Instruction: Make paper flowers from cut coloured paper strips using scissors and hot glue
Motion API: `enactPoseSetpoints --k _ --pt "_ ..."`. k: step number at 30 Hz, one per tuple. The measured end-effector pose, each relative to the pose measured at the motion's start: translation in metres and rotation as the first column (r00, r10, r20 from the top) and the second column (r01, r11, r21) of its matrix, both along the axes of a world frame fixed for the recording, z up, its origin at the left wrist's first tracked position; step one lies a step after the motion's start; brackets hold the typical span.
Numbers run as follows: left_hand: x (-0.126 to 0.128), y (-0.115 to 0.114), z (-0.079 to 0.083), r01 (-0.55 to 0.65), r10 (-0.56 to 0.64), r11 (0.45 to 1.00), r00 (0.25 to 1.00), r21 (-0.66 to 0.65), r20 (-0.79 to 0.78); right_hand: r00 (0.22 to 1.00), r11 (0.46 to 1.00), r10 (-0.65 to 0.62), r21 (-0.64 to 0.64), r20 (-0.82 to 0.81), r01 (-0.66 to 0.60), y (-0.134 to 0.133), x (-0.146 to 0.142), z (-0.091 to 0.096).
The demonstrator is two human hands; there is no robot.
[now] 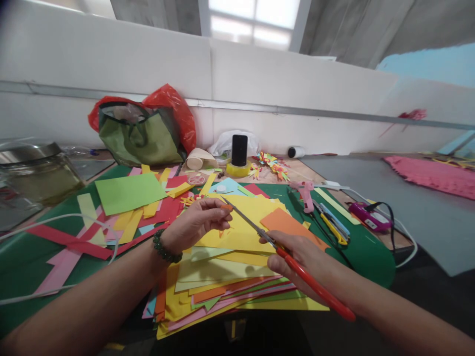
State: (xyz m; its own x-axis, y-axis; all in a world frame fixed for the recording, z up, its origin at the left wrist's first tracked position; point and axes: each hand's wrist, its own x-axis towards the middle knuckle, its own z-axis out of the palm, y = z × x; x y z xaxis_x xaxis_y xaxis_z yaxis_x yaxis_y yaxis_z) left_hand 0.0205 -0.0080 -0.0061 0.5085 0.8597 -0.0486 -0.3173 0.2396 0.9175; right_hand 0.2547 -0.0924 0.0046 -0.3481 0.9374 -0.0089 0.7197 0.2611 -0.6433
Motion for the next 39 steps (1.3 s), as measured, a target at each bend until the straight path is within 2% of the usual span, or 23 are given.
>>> enactPoseSetpoints --k 4,23,34,39 --pt "0.0 -0.001 0.0 0.009 -0.009 1.0 1.0 -0.003 0.006 0.999 0.999 -0.039 -0.014 -0.004 0.039 -0.002 -0.001 0.004" --pt "-0.003 0.0 0.005 0.063 -0.063 0.998 0.997 0.016 -0.049 0.997 0.997 -0.053 -0.051 -0.056 0.05 -0.012 -0.002 0.008" --pt "-0.004 0.001 0.006 0.098 -0.096 0.995 0.99 0.017 -0.108 1.0 0.998 0.007 -0.068 0.009 -0.007 -0.01 0.006 0.011" --pt "-0.004 0.0 0.006 0.094 -0.092 0.995 0.987 0.015 -0.133 1.0 0.999 0.019 -0.035 0.023 -0.019 -0.011 0.005 0.015"
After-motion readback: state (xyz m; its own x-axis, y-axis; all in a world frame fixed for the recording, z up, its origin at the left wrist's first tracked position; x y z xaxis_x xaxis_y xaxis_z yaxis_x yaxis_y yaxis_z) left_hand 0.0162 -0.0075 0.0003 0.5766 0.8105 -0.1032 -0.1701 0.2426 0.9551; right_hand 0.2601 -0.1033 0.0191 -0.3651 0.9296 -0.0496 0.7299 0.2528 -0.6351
